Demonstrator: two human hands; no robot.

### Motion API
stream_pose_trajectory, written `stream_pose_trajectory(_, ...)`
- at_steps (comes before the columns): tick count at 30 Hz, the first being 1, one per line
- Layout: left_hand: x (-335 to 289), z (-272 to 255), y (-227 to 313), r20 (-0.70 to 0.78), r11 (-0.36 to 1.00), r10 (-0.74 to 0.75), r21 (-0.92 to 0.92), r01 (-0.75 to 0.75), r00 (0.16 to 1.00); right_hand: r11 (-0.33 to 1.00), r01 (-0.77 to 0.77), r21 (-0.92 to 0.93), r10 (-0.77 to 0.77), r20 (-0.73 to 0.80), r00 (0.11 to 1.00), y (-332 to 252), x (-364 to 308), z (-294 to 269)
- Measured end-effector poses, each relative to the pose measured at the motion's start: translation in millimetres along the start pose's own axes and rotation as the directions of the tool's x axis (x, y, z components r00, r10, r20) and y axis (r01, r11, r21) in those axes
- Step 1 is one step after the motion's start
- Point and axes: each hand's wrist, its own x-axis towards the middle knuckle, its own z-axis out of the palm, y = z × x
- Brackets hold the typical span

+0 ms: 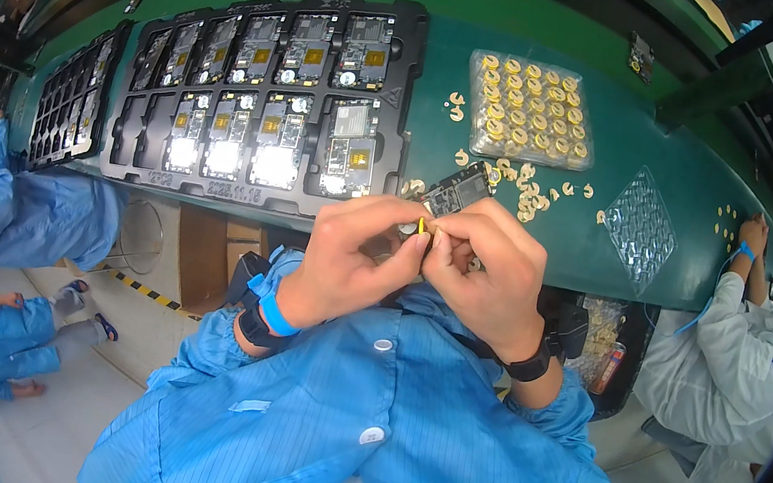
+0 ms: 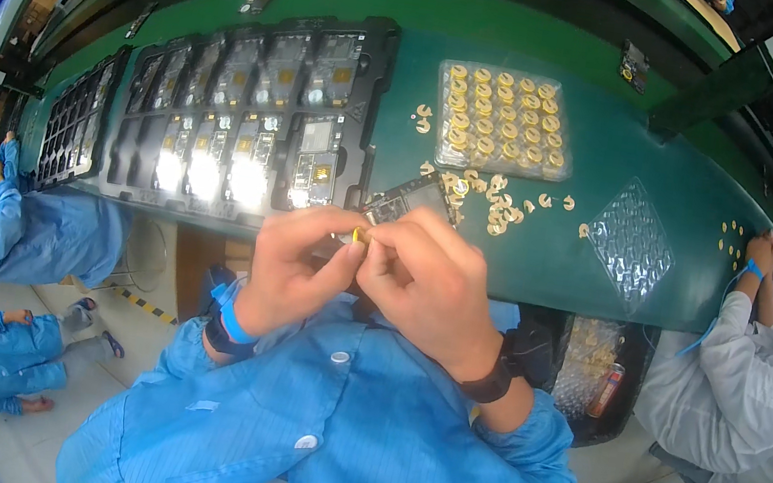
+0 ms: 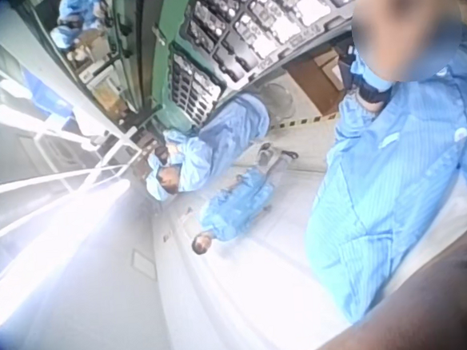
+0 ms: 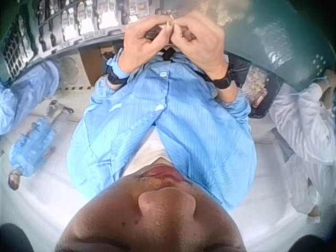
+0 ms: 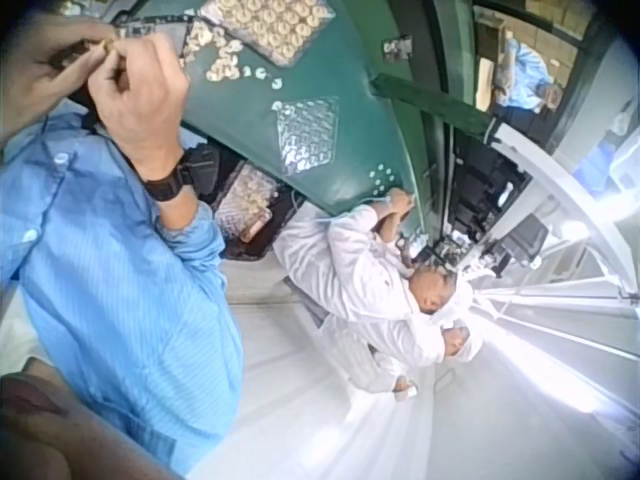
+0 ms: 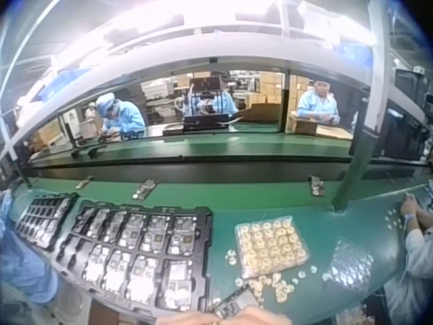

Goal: Assembling small components onto circuit boards on a factory assembly line.

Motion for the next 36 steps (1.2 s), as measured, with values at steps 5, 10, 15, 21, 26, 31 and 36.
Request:
stream_pose_trajectory(5, -4.0, -0.5, -5.5, -0.026, 1.000, -0.005, -0.027, 0.004, 1.000, 0.990, -0.002, -0.138, -0.025, -0.195, 0.980, 5.9, -0.2, -3.1)
stream_pose_trajectory(10, -5.6, -8.6, 4.4, 0.045, 0.991, -0.131, -0.004, 0.131, 0.990, 0.939, -0.272, -0.208, 0.190, -0.345, 0.919, 52.4, -8.8, -48.8)
stream_pose_trajectory(15, -5.2, -7.4, 0.7, 0.013, 0.997, -0.059, 0.048, 0.059, 0.998, 0.724, -0.538, -0.431, 0.487, -0.233, 0.842, 87.1, -18.4, -74.9)
stream_pose_trajectory(21, -1.9, -0.9, 4.2, -0.050, 0.999, -0.043, 0.028, 0.044, 0.998, 0.940, -0.336, 0.063, 0.342, -0.190, 0.920, 24.1, -10.3, -52.0)
stream_pose_trajectory(26, -1.3, 4.4, 7.9, -0.100, 0.992, -0.099, -0.085, 0.091, 0.990, 1.000, -0.017, 0.007, 0.016, 0.151, 0.988, -14.1, 7.2, -26.6)
stream_pose_trajectory(31, -2.7, -1.9, 4.2, -0.016, 0.970, -0.078, -0.231, 0.073, 0.997, 0.999, 0.038, 0.039, -0.044, 0.163, 0.986, -2.5, 6.8, -16.1)
stream_pose_trajectory(36, -3.0, -9.4, -0.4, 0.038, 0.996, -0.065, -0.058, 0.067, 0.997, 0.988, -0.029, 0.153, -0.003, 0.201, 0.980, -0.6, 8.8, -20.0)
